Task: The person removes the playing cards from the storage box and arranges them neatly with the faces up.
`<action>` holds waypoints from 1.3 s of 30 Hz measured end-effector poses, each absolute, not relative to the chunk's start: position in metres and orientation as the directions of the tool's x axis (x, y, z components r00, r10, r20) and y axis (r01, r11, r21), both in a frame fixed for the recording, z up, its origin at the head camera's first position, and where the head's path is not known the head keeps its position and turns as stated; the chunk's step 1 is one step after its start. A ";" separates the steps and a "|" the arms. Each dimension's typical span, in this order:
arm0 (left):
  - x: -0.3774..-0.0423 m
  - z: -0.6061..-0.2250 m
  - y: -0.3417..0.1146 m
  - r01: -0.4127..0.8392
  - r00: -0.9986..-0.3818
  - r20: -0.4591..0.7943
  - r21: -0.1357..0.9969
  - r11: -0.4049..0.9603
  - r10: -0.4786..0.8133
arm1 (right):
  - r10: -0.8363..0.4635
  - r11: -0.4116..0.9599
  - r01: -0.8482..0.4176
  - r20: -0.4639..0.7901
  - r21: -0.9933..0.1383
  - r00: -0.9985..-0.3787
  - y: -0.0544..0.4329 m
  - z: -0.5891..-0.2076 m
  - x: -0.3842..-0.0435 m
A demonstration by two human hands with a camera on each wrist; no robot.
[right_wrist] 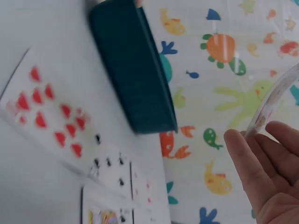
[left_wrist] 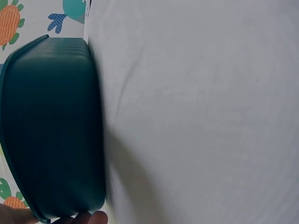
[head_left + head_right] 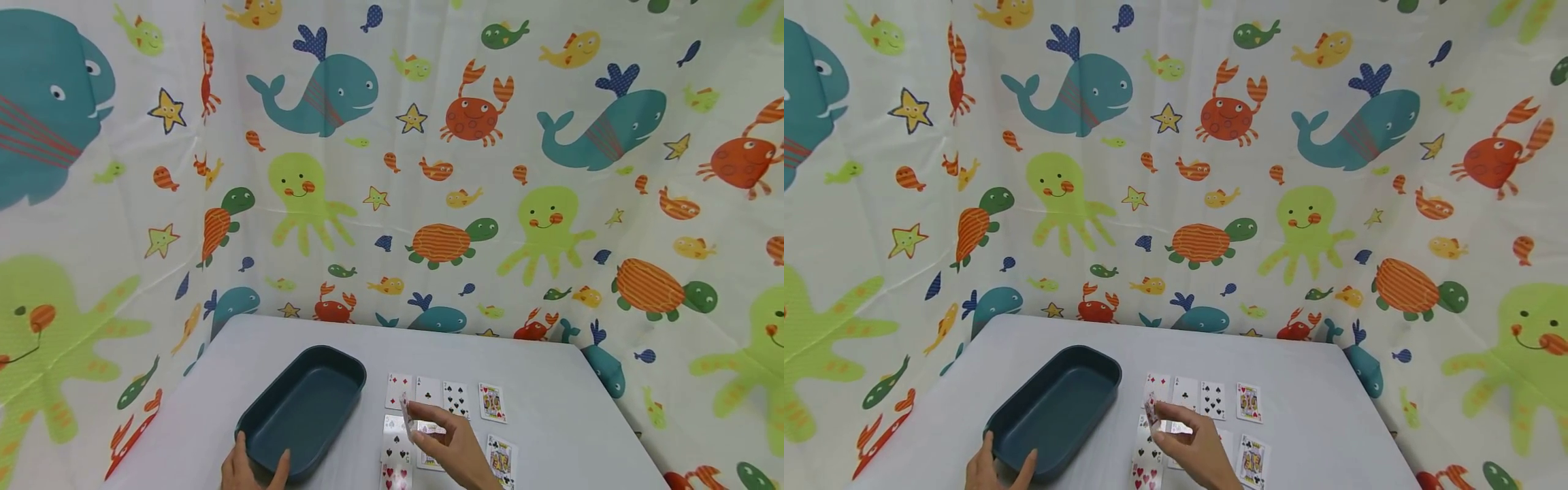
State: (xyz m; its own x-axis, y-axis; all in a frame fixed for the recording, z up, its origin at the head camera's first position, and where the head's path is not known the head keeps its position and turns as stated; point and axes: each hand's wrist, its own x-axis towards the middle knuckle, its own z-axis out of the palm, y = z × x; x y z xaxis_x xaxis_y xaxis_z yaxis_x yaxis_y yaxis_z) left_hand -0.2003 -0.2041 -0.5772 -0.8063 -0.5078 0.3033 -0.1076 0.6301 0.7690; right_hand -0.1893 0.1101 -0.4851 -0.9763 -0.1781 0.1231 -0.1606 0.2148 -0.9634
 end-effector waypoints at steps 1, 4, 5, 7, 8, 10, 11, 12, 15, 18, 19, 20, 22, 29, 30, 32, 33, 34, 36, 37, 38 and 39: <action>-0.200 -0.578 -0.204 -0.112 -0.808 0.298 0.770 0.629 -0.509 | -0.187 0.229 -0.169 0.127 -0.959 -0.974 0.114 -0.487 -0.187; -0.200 -0.578 -0.205 -0.124 -0.811 0.283 0.772 0.623 -0.512 | -0.221 0.264 -0.207 0.150 -0.942 -0.964 0.125 -0.494 -0.181; -0.200 -0.578 -0.205 -0.127 -0.813 0.279 0.772 0.623 -0.512 | -0.238 0.279 -0.221 0.156 -0.934 -0.959 0.129 -0.497 -0.180; -0.201 -0.579 -0.206 -0.132 -0.818 0.272 0.770 0.625 -0.507 | -0.270 0.328 -0.244 0.157 -0.913 -0.950 0.137 -0.501 -0.177; -0.201 -0.579 -0.206 -0.132 -0.820 0.270 0.768 0.626 -0.505 | -0.285 0.355 -0.247 0.147 -0.902 -0.947 0.141 -0.503 -0.175; -0.201 -0.578 -0.206 -0.130 -0.823 0.271 0.766 0.630 -0.499 | -0.322 0.407 -0.259 0.128 -0.876 -0.938 0.149 -0.508 -0.172; -0.201 -0.578 -0.206 -0.128 -0.824 0.273 0.764 0.632 -0.496 | -0.343 0.429 -0.276 0.127 -0.860 -0.931 0.154 -0.510 -0.171; -0.200 -0.578 -0.206 -0.127 -0.825 0.274 0.763 0.633 -0.495 | -0.380 0.442 -0.308 0.135 -0.842 -0.915 0.159 -0.513 -0.170; -0.200 -0.577 -0.206 -0.131 -0.828 0.269 0.761 0.636 -0.493 | -0.496 0.492 -0.483 0.222 -0.725 -0.839 0.171 -0.524 -0.171; -0.200 -0.576 -0.206 -0.133 -0.828 0.269 0.759 0.637 -0.493 | -0.612 0.550 -0.644 0.268 -0.531 -0.744 0.181 -0.535 -0.175; -0.200 -0.576 -0.206 -0.135 -0.830 0.265 0.759 0.637 -0.491 | -0.629 0.578 -0.677 0.279 -0.456 -0.726 0.182 -0.539 -0.176; -0.200 -0.576 -0.206 -0.138 -0.832 0.261 0.758 0.637 -0.490 | -0.652 0.589 -0.702 0.277 -0.400 -0.706 0.183 -0.541 -0.177; -0.200 -0.576 -0.206 -0.141 -0.831 0.259 0.757 0.638 -0.492 | -0.677 0.612 -0.714 0.243 -0.340 -0.695 0.184 -0.544 -0.176; -0.198 -0.574 -0.204 -0.145 -0.827 0.267 0.748 0.647 -0.494 | -0.776 0.578 -0.815 0.279 -0.045 -0.566 0.187 -0.557 -0.177; -0.197 -0.573 -0.204 -0.147 -0.829 0.264 0.749 0.647 -0.493 | -0.783 0.572 -0.820 0.293 -0.008 -0.548 0.187 -0.560 -0.178; -0.198 -0.572 -0.204 -0.155 -0.836 0.248 0.749 0.644 -0.490 | -0.793 0.562 -0.826 0.311 0.044 -0.524 0.188 -0.562 -0.178; -0.198 -0.571 -0.204 -0.162 -0.839 0.238 0.749 0.642 -0.489 | -0.795 0.562 -0.825 0.314 0.062 -0.518 0.188 -0.563 -0.179; -0.198 -0.570 -0.204 -0.168 -0.843 0.228 0.748 0.642 -0.487 | -0.798 0.561 -0.825 0.318 0.077 -0.513 0.188 -0.563 -0.179; -0.198 -0.569 -0.204 -0.178 -0.848 0.213 0.748 0.640 -0.485 | -0.801 0.558 -0.824 0.324 0.099 -0.504 0.187 -0.564 -0.179; -0.198 -0.568 -0.204 -0.182 -0.850 0.207 0.747 0.639 -0.484 | -0.802 0.559 -0.823 0.321 0.104 -0.504 0.187 -0.563 -0.179; -0.198 -0.568 -0.204 -0.185 -0.851 0.204 0.747 0.639 -0.484 | -0.803 0.559 -0.822 0.316 0.107 -0.505 0.187 -0.563 -0.179; -0.198 -0.568 -0.204 -0.184 -0.850 0.205 0.747 0.639 -0.485 | -0.804 0.560 -0.821 0.308 0.107 -0.509 0.187 -0.563 -0.179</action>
